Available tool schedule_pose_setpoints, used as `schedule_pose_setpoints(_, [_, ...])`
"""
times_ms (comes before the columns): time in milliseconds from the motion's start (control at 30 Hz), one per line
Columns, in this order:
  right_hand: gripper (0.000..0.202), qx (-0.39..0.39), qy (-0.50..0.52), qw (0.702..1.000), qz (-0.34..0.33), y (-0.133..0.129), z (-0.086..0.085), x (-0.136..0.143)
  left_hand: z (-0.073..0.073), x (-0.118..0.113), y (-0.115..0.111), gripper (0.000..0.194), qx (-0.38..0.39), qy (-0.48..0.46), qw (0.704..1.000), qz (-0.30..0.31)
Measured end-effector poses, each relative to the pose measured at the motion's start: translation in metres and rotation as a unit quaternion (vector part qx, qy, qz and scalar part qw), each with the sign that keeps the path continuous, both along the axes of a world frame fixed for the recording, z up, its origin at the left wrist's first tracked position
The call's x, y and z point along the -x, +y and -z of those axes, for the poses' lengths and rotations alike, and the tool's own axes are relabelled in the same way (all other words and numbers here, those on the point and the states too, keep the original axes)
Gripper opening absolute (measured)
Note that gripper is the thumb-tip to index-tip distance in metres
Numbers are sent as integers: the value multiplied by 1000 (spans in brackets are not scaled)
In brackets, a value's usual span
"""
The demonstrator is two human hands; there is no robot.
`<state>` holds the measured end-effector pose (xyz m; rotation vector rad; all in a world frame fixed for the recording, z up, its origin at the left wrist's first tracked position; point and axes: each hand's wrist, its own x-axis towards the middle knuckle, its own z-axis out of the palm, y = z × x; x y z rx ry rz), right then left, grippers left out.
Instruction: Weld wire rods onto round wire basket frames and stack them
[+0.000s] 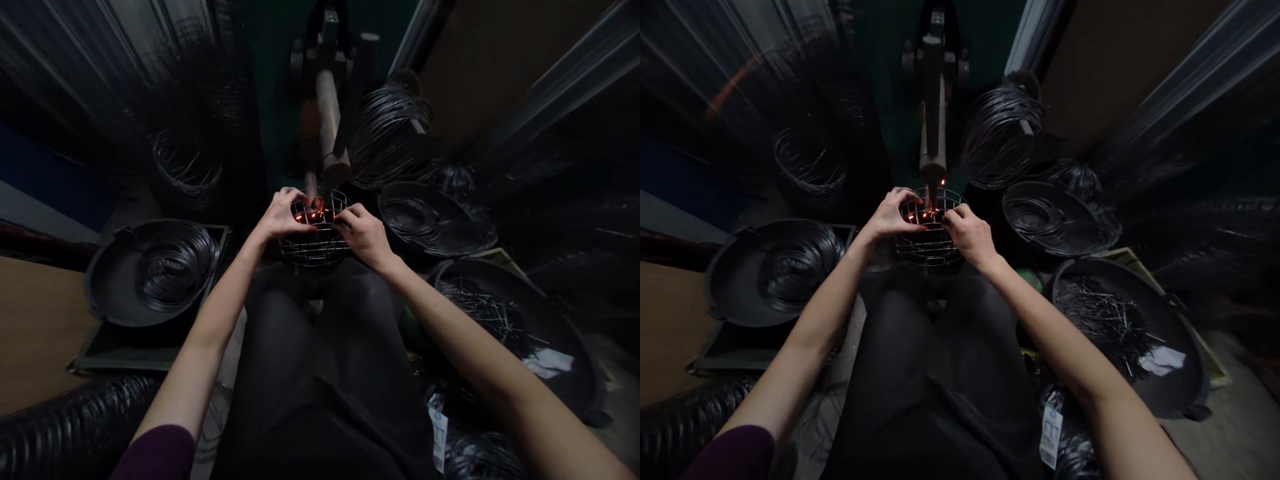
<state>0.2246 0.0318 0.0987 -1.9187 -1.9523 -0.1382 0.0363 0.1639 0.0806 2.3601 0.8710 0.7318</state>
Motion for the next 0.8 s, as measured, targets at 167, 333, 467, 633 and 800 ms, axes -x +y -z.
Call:
schedule_pose_setpoints(167, [14, -25, 54, 998, 20, 16, 3, -3, 2, -2, 16, 69, 14, -12, 1000, 0])
schedule_pose_setpoints(333, [13, -21, 84, 995, 42, 32, 1, -5, 1, -6, 33, 72, 33, -16, 999, -17])
schedule_pose_setpoints(467, [13, -22, 97, 994, 42, 38, 2, -3, 0, -4, 37, 69, 34, -19, 999, -17])
schedule_pose_setpoints(633, [12, -35, 138, 990, 24, 37, -8, -1, -1, -6, 38, 69, 38, -26, 999, 7])
schedule_pose_setpoints(800, [27, -64, 226, 970, 61, -54, -4, -65, 9, 13, 41, 98, 85, -100, 990, 54])
